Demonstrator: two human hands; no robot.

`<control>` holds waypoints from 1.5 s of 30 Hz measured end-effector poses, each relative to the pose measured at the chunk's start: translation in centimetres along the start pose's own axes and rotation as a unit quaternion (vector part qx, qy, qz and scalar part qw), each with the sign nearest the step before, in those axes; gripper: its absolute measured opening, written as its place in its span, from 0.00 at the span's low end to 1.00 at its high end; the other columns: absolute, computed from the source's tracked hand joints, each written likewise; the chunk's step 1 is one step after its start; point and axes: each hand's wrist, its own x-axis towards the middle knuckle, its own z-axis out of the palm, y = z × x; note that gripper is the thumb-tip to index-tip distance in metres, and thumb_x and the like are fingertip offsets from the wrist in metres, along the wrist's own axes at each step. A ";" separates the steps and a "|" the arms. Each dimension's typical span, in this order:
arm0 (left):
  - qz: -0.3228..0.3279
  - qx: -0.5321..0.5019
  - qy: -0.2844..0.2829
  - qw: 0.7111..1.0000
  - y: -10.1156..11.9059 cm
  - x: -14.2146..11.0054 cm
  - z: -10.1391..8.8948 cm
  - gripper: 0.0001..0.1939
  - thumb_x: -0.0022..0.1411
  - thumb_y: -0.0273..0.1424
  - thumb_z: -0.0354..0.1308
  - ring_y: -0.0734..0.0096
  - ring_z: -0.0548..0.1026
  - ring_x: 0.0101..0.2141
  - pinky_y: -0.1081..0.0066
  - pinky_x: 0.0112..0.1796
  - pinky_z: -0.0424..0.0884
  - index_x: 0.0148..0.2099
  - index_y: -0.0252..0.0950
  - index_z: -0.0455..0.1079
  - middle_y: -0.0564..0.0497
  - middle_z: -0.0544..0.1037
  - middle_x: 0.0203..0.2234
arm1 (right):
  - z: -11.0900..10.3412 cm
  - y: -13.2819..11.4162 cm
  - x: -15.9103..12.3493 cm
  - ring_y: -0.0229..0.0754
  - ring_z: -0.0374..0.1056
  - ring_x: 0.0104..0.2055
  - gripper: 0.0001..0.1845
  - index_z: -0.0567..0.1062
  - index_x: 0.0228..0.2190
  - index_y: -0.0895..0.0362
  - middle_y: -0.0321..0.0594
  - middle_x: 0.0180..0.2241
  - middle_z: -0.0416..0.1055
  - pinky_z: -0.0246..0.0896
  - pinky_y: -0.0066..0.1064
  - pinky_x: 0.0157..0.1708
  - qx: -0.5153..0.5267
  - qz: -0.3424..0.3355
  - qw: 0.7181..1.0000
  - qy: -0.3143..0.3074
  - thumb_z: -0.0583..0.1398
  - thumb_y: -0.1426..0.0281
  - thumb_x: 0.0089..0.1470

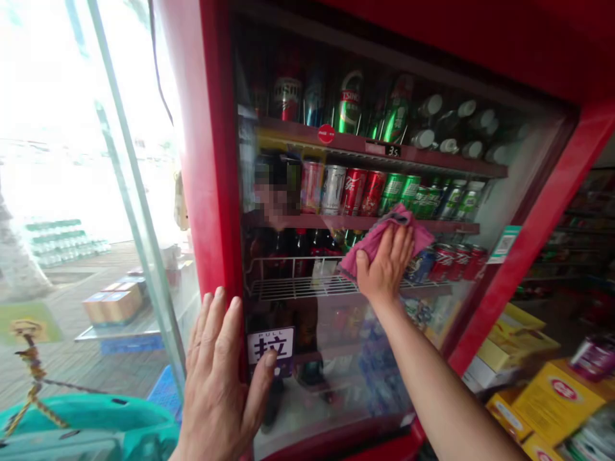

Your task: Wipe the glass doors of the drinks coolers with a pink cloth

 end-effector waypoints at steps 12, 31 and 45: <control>0.003 -0.010 0.015 1.000 0.2 -0.1 1.2 0.46 0.73 0.36 0.62 0.47 0.51 0.81 0.50 0.79 0.51 0.85 0.41 0.47 0.43 0.50 0.84 | 1.3 -15.7 -6.2 0.66 0.40 0.85 0.46 0.58 0.79 0.58 0.56 0.80 0.55 0.45 0.62 0.78 0.093 -0.197 0.975 -0.035 0.57 0.46 0.73; 0.050 -0.044 -0.001 0.998 8.8 4.0 12.4 0.45 0.75 0.36 0.60 0.55 0.47 0.82 0.58 0.80 0.46 0.85 0.37 0.45 0.42 0.49 0.84 | 0.0 7.6 -2.5 0.65 0.50 0.82 0.46 0.65 0.76 0.51 0.52 0.77 0.63 0.44 0.60 0.78 0.025 -0.181 0.983 -0.014 0.56 0.39 0.69; 0.001 0.000 -0.001 1.000 9.9 3.5 13.9 0.44 0.75 0.36 0.60 0.56 0.48 0.82 0.58 0.80 0.46 0.85 0.39 0.45 0.43 0.49 0.84 | -0.7 21.2 4.7 0.72 0.42 0.84 0.48 0.51 0.79 0.69 0.73 0.80 0.47 0.44 0.74 0.77 -0.002 0.138 0.986 0.096 0.48 0.47 0.75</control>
